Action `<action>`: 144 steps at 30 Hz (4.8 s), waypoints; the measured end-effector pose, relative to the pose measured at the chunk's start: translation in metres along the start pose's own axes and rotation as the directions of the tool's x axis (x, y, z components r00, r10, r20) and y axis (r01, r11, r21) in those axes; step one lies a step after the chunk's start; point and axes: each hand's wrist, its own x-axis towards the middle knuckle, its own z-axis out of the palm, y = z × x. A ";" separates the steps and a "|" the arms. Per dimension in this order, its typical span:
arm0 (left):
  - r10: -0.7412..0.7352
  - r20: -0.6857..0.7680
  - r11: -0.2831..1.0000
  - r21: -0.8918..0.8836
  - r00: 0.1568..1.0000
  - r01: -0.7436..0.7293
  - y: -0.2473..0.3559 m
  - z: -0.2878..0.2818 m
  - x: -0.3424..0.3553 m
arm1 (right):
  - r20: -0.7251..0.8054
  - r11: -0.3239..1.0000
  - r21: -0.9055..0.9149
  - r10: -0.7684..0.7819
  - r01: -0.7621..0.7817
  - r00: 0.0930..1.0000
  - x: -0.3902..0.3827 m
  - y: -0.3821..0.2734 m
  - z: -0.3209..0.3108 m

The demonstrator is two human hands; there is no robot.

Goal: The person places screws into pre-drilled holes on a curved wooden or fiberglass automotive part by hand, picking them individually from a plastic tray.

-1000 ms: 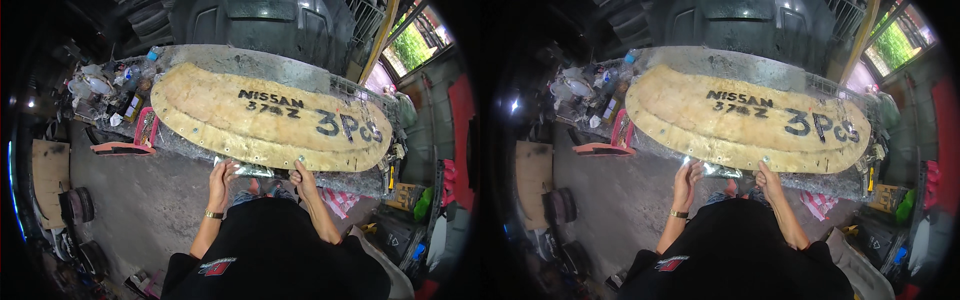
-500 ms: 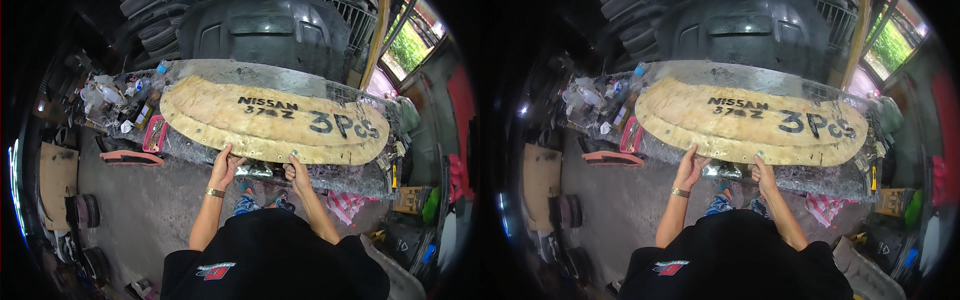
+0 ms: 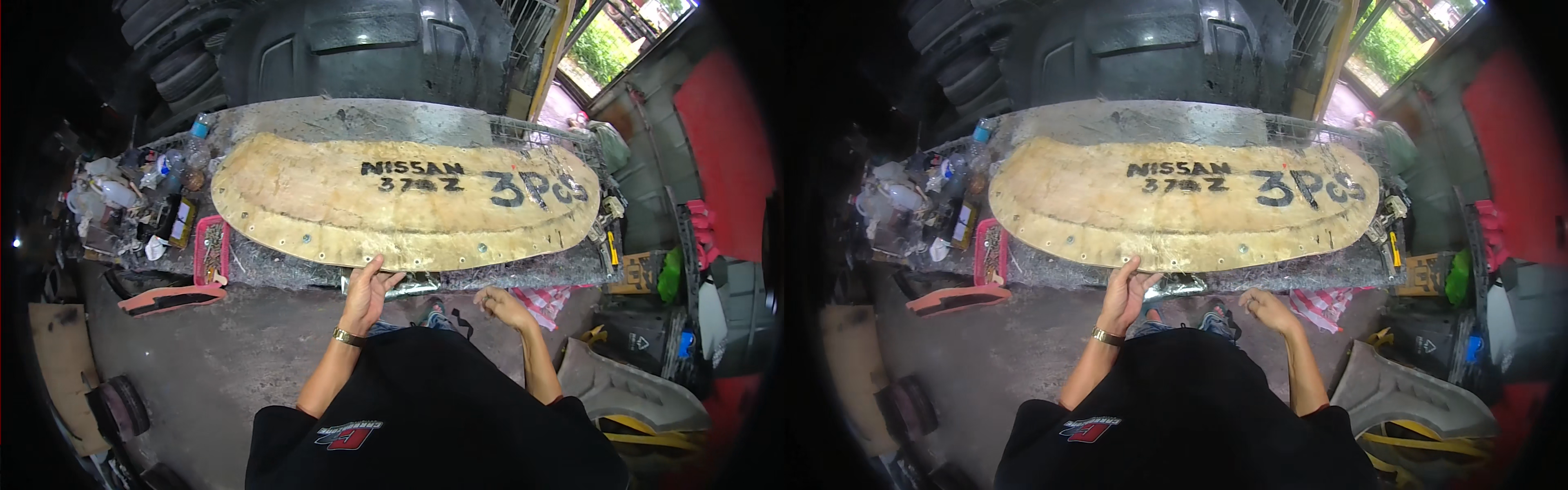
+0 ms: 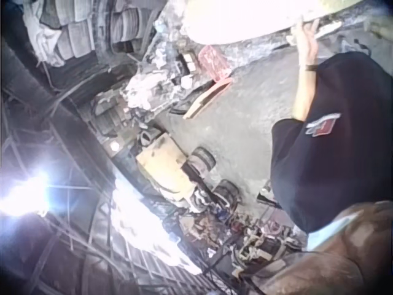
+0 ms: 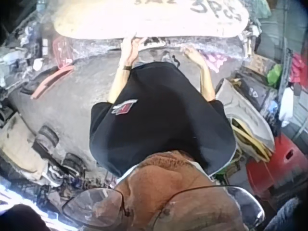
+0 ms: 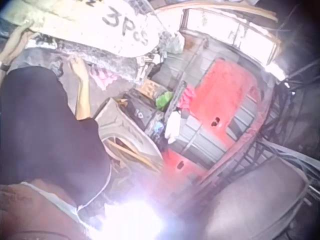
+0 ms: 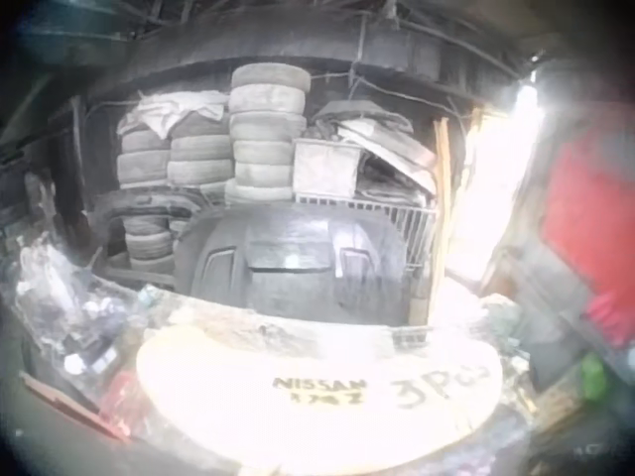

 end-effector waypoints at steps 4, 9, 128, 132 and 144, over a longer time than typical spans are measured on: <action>-0.063 0.099 0.998 -0.007 0.993 0.064 -0.001 -0.027 0.009 | 0.035 0.991 0.129 -0.027 0.022 0.999 -0.025 -0.095 0.023; -0.106 0.090 0.993 -0.037 0.990 0.110 0.012 -0.025 0.007 | 0.054 0.976 0.170 -0.149 0.137 0.987 0.006 -0.179 0.040; -0.315 0.352 0.940 0.243 0.881 0.239 0.027 -0.044 0.014 | 0.021 0.544 -0.698 -0.634 0.466 0.773 0.079 -0.207 0.080; -0.247 0.317 0.962 0.192 0.916 0.193 0.018 -0.049 0.019 | 0.122 0.483 -0.682 -0.665 0.549 0.737 0.083 -0.203 0.084; 0.070 0.325 0.762 0.593 0.943 -0.261 -0.003 -0.060 0.056 | 0.102 0.606 -0.647 -0.532 0.462 0.841 0.078 -0.212 0.086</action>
